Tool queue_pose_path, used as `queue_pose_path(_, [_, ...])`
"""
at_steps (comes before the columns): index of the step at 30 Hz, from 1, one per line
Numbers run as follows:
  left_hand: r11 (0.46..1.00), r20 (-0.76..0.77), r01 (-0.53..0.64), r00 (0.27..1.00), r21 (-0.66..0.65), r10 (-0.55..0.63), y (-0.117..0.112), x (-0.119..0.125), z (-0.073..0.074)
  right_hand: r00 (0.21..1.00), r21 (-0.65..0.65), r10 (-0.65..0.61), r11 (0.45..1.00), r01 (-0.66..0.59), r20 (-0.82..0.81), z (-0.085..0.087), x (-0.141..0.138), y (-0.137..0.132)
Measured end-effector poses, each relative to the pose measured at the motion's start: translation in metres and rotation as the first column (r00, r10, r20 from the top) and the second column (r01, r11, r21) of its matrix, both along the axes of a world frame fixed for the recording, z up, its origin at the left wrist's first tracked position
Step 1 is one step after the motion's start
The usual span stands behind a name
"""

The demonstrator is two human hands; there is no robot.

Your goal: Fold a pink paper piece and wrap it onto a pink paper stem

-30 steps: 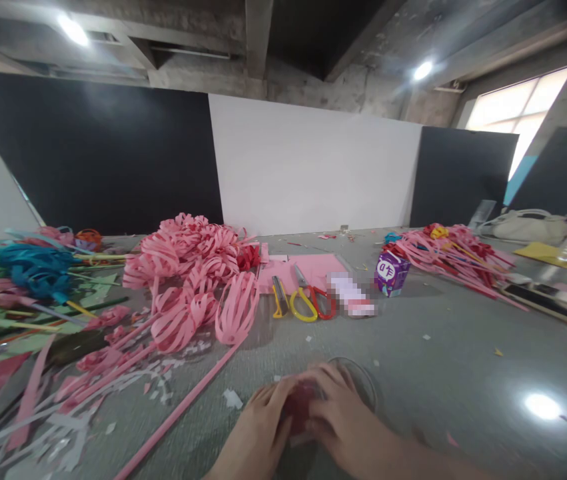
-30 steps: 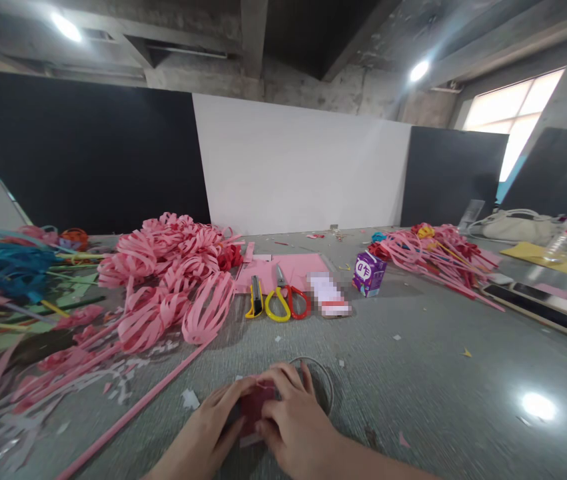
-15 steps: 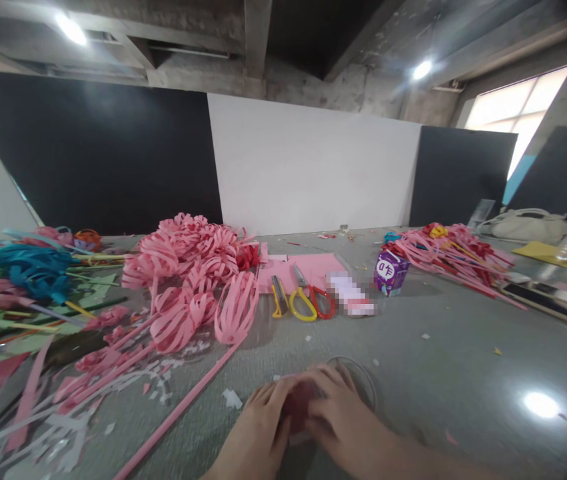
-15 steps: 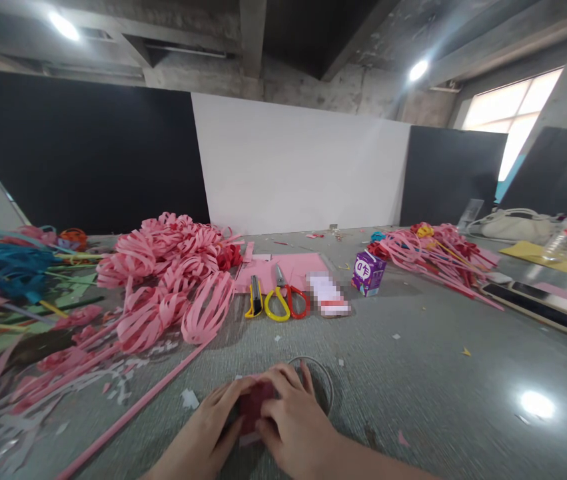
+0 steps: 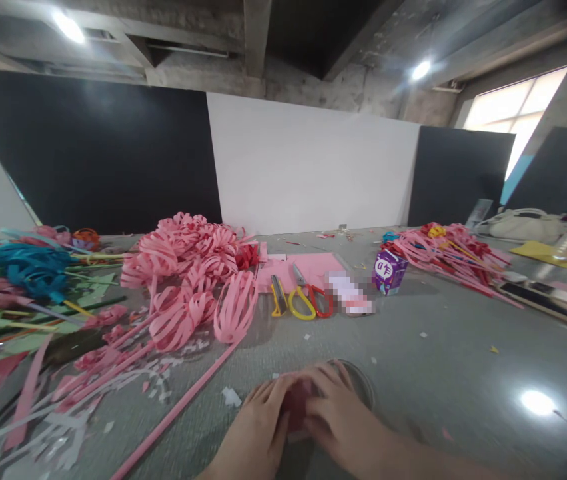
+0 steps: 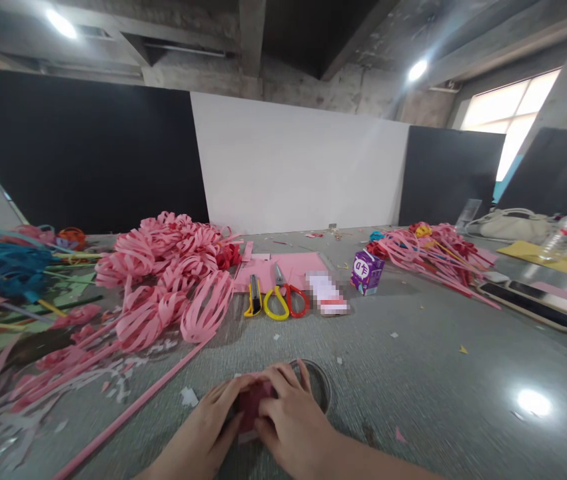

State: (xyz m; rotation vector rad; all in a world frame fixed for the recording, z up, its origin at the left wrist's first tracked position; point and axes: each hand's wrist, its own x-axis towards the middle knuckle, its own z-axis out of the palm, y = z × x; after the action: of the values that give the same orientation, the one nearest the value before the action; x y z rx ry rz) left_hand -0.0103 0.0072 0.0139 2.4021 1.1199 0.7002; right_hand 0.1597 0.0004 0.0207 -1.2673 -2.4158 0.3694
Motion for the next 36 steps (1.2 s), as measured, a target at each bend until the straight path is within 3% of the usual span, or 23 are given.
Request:
queue_pose_path(6, [0.999,-0.050,0.001,0.999,0.053,0.002,0.001,0.001,0.004,1.000,-0.011,-0.001,1.000,0.001,-0.006,-0.001,0.001,-0.001])
queue_pose_path(13, [1.000,-0.094,0.016,0.995,-0.007,-0.016,-0.001,0.001,0.008,1.000,0.002,-0.004,1.000,0.004,0.003,-0.001,0.001,0.000])
queue_pose_path(25, [1.000,-0.169,0.018,0.985,-0.010,-0.020,-0.001,0.001,0.002,1.000,-0.002,-0.004,1.000,0.004,0.030,-0.003,0.001,-0.001])
queue_pose_path(36, [0.981,-0.411,0.089,0.911,0.170,-0.011,-0.001,-0.001,-0.008,0.999,0.000,0.020,1.000,-0.020,0.025,0.003,0.003,-0.002])
